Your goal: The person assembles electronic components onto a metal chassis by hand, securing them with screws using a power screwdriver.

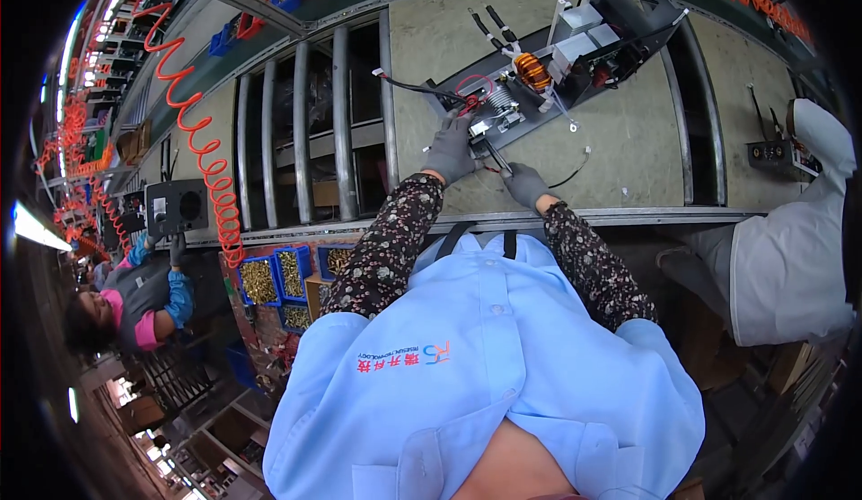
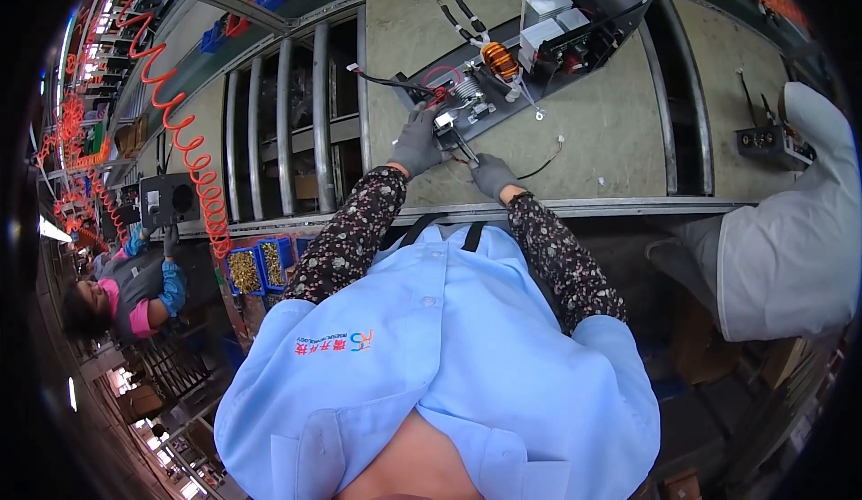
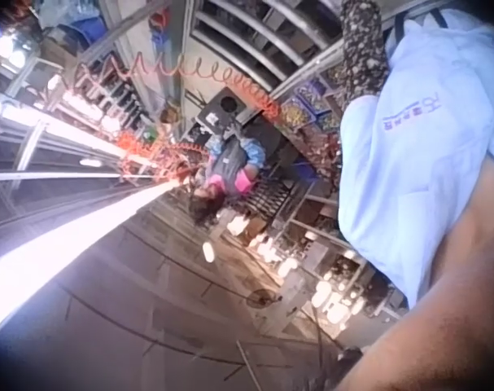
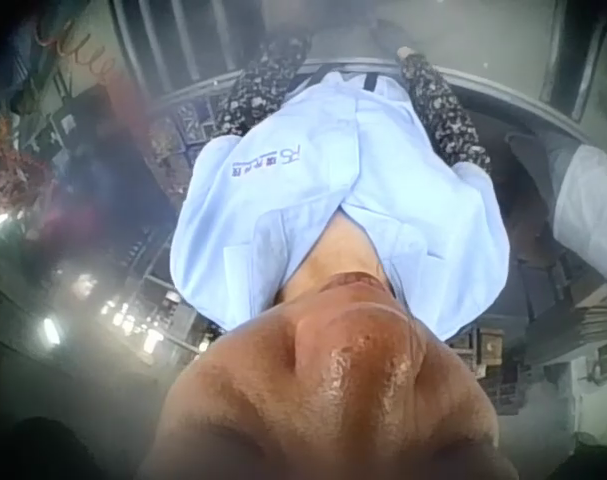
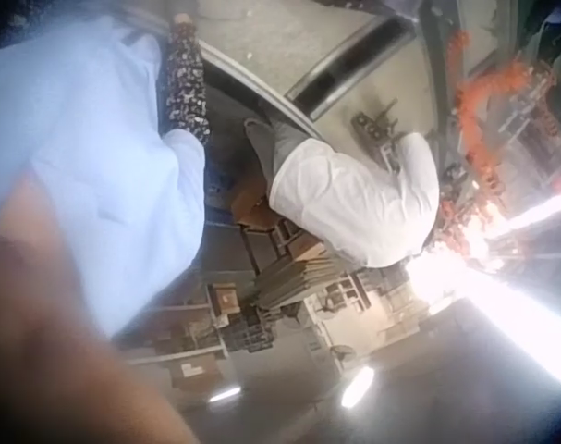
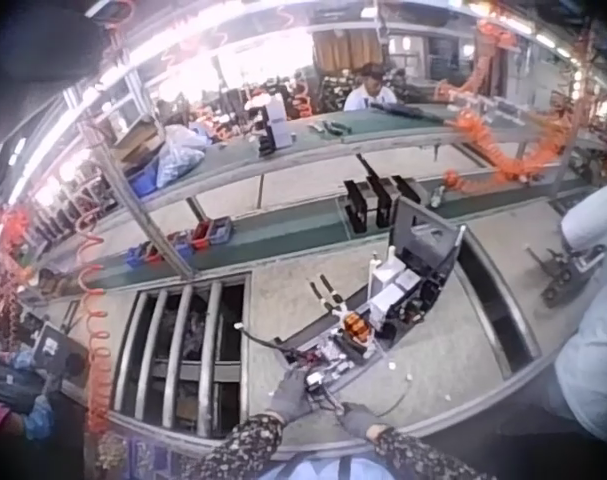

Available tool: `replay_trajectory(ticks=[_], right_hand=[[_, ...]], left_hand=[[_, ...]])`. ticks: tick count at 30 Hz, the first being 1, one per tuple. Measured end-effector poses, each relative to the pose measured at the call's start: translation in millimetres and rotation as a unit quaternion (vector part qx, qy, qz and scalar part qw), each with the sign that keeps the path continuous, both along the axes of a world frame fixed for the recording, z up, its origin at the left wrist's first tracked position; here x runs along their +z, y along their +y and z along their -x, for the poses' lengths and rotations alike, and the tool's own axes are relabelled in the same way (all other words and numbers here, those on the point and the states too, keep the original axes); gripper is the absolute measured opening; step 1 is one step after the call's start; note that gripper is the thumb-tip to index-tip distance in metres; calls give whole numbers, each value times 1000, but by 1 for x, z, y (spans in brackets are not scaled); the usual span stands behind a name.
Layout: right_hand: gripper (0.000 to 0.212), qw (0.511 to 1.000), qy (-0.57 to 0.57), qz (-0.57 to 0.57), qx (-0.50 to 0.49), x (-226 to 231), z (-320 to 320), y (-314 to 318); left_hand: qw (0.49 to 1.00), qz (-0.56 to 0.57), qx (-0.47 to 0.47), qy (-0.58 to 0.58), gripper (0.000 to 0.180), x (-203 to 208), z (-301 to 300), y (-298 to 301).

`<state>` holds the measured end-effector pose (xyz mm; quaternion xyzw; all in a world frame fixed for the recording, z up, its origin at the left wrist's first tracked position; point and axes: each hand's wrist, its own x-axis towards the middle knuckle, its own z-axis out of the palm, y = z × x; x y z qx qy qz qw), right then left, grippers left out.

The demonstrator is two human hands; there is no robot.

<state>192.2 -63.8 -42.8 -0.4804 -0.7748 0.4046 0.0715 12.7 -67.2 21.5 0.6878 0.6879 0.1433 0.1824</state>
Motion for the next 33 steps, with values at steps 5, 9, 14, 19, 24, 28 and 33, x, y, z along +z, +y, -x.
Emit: replay_trajectory(ticks=[5,9,14,19,24,28,33], right_hand=[[28,998,-56,27,-5,18,2,-12],[30,997,-40,57,19,9,4,-9],[34,990,-56,132,-1,7,7,-10],[32,995,-65,79,-14,-9,14,-26],[29,973,-176,146,-25,33,26,-17],[27,966,-206,143,-64,54,38,-12],[25,966,-222,129,0,28,31,-7]], left_hand=[[999,-15,8,-35,78,-17,1,-2],[999,-10,5,-42,74,-13,0,-1],[997,-31,22,-65,69,-8,-7,1],[995,-48,44,-82,63,-24,-13,-5],[988,-95,48,-112,61,-23,-13,-7],[984,-118,56,-122,61,-26,-15,-8],[981,-134,37,-138,67,-32,-16,-3]])
